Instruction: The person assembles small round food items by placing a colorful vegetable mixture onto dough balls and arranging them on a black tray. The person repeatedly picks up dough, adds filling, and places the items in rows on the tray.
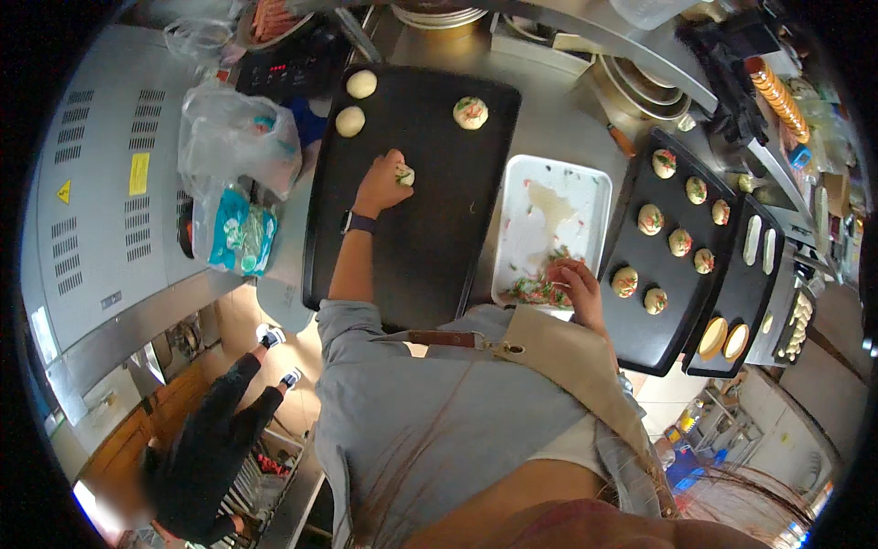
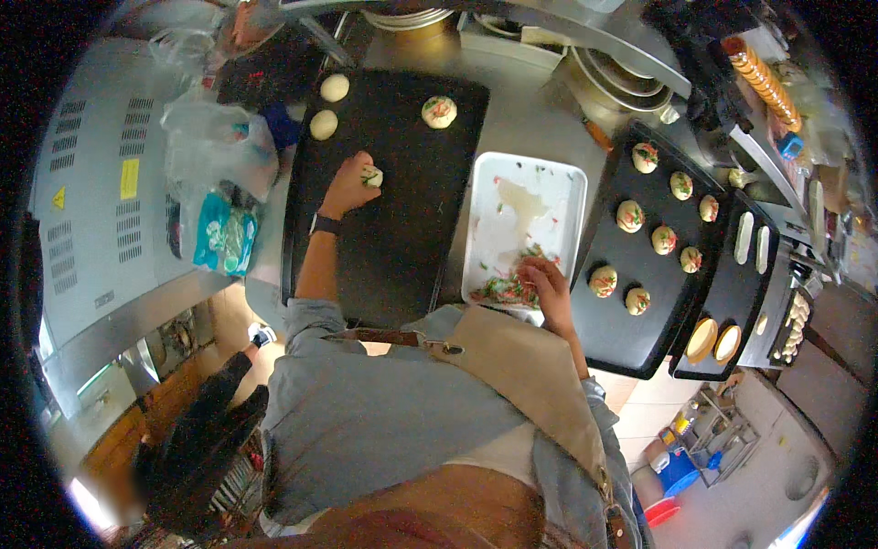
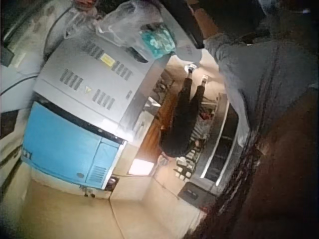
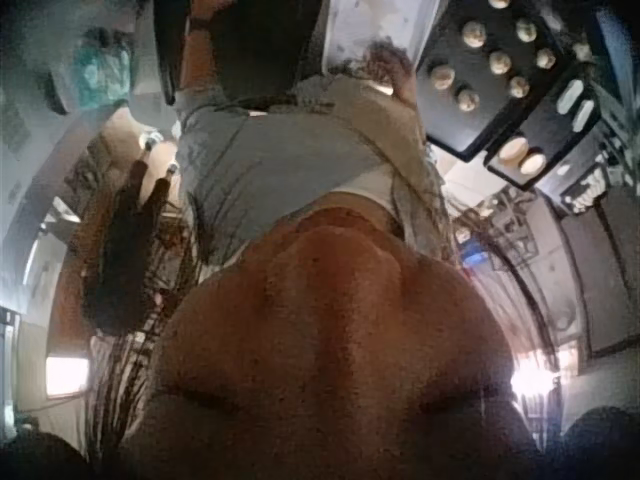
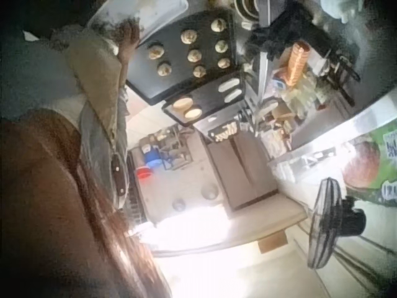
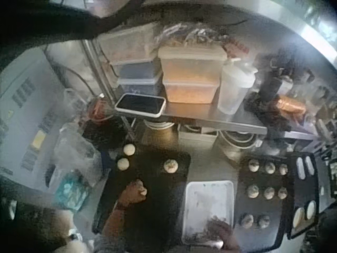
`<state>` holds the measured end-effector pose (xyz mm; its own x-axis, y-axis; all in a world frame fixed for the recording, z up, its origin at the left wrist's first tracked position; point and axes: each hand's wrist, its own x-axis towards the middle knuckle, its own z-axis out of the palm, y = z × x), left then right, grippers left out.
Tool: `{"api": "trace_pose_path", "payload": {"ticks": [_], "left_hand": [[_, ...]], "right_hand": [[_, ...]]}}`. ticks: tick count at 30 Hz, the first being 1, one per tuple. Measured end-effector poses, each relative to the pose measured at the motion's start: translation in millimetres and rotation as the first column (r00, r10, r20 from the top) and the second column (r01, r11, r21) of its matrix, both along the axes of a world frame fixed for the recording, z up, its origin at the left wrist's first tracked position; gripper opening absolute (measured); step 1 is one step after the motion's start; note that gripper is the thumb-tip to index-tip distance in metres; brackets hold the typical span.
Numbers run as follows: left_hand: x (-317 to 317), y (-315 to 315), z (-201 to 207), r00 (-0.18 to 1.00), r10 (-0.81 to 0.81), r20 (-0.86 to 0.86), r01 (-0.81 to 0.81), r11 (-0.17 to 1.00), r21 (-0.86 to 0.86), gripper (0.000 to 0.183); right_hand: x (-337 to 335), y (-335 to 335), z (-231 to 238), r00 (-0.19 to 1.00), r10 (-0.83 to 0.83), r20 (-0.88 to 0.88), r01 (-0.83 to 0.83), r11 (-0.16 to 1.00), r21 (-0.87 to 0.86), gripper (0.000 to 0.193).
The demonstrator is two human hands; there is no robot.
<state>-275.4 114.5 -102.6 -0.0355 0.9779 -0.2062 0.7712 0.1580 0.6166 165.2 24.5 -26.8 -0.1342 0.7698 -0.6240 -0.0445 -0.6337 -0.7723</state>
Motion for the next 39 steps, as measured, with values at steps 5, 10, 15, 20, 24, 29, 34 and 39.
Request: {"api": "trace_pose_path", "payload": {"ticks": [5, 10, 15, 20, 24, 29, 34, 39], "left_hand": [[18, -32, -3, 0.992, 0.127, 0.005, -0.127, 0.991, 0.048, 0.052], [30, -39, -14, 0.975, 0.192, -0.107, -0.189, 0.981, 0.043, 0.058], [33, -43, -9, 0.971, 0.159, -0.181, -0.128, 0.977, 0.170, 0.059], [23, -24, -9, 0.974, 0.057, -0.218, -0.048, 0.998, 0.047, 0.047], [19, 13, 6, 0.968, 0.035, -0.249, -0.015, 0.997, 0.081, 0.040], [-1, 63, 1, 0.926, 0.033, -0.377, 0.033, 0.986, 0.166, 0.041], [0, 86, -9, 0.878, -0.121, -0.464, 0.144, 0.989, 0.014, 0.048], [40, 94, 37, 0.799, -0.102, -0.593, 0.161, 0.986, 0.048, 0.064]], "right_hand": [[2, -11, -3, 1.000, 0.015, -0.007, -0.016, 0.999, -0.047, 0.026], [-2, -9, 11, 0.998, 0.067, 0.008, -0.067, 0.998, 0.000, 0.027], [5, -18, 3, 0.998, 0.055, -0.002, -0.055, 0.998, 0.023, 0.026], [8, -26, -14, 0.998, 0.056, -0.016, -0.055, 0.996, 0.064, 0.026], [9, -26, 5, 0.999, 0.049, 0.007, -0.049, 0.997, 0.054, 0.027], [14, -28, -4, 0.999, 0.044, 0.016, -0.044, 0.997, 0.058, 0.028], [14, -29, -15, 0.999, 0.036, 0.015, -0.037, 0.998, 0.058, 0.028], [8, -29, 5, 0.994, 0.062, 0.090, -0.069, 0.994, 0.088, 0.027]]}}
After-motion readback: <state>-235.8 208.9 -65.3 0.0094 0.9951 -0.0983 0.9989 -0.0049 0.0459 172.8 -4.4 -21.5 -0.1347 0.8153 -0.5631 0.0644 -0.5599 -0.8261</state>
